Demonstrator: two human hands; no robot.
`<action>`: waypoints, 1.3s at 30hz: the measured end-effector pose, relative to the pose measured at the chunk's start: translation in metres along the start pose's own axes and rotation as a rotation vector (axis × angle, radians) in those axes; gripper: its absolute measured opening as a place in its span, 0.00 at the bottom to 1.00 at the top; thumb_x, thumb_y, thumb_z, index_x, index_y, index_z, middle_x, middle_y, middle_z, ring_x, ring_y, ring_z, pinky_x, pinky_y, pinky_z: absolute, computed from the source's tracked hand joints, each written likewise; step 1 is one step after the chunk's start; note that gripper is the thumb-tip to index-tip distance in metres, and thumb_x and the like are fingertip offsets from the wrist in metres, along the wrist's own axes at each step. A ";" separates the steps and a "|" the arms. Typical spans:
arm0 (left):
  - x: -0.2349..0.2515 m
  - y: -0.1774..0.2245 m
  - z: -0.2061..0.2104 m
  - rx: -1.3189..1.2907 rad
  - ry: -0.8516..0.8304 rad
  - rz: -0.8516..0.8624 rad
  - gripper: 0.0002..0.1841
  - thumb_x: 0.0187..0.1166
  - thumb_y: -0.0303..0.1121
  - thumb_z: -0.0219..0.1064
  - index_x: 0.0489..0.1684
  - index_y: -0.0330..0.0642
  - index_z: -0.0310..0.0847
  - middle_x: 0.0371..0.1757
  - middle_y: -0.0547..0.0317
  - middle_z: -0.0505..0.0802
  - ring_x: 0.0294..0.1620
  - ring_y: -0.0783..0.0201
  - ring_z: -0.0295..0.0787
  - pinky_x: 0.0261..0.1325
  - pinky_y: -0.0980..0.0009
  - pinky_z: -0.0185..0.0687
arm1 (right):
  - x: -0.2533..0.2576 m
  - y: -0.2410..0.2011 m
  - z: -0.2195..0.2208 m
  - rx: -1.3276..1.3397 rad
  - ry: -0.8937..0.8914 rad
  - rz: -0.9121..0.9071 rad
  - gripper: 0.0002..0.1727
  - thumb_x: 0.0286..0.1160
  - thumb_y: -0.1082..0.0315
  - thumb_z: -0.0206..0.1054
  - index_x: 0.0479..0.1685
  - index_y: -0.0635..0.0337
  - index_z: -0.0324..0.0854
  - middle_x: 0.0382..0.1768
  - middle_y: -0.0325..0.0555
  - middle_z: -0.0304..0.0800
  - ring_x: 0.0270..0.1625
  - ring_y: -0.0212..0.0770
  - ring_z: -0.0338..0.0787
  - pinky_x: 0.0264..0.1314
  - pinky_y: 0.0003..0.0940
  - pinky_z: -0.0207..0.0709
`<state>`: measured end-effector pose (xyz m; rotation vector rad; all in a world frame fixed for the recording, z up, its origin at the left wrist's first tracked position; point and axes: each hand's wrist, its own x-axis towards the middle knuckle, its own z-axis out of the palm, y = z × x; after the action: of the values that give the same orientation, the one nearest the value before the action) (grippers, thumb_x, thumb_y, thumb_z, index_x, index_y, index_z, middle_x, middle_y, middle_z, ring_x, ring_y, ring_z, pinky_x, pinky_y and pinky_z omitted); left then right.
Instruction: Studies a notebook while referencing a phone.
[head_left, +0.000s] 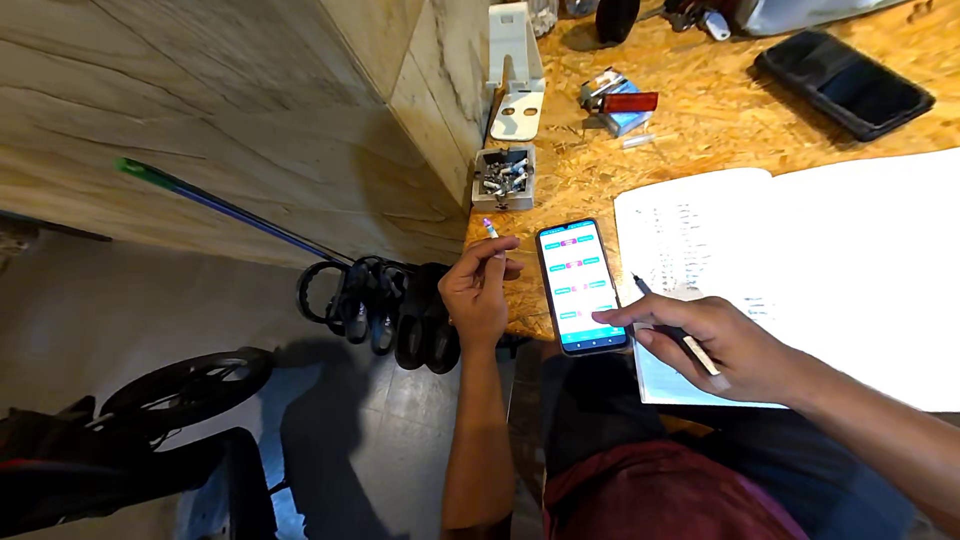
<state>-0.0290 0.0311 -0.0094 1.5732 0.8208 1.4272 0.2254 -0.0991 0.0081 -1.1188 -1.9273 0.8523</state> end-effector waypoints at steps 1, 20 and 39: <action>0.000 0.000 0.000 -0.002 0.002 0.003 0.12 0.87 0.22 0.56 0.52 0.34 0.89 0.52 0.52 0.95 0.36 0.61 0.95 0.42 0.65 0.96 | 0.000 0.000 0.000 -0.008 0.001 0.005 0.19 0.89 0.61 0.53 0.70 0.49 0.84 0.40 0.36 0.91 0.27 0.22 0.79 0.27 0.21 0.75; 0.000 0.000 0.000 0.001 0.010 0.011 0.12 0.86 0.21 0.58 0.52 0.34 0.90 0.51 0.52 0.95 0.36 0.61 0.95 0.41 0.65 0.96 | 0.001 0.001 0.001 -0.034 0.039 0.060 0.21 0.89 0.60 0.54 0.75 0.48 0.80 0.43 0.37 0.92 0.27 0.22 0.81 0.28 0.21 0.78; -0.001 0.002 0.002 -0.030 0.082 0.042 0.09 0.85 0.25 0.65 0.55 0.36 0.89 0.49 0.50 0.96 0.36 0.59 0.96 0.38 0.65 0.96 | 0.002 0.001 0.001 -0.010 0.066 0.079 0.20 0.88 0.63 0.55 0.74 0.50 0.82 0.38 0.37 0.90 0.24 0.22 0.79 0.25 0.20 0.78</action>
<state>-0.0269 0.0288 -0.0086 1.5258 0.8145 1.5354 0.2241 -0.0972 0.0076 -1.2211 -1.8452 0.8388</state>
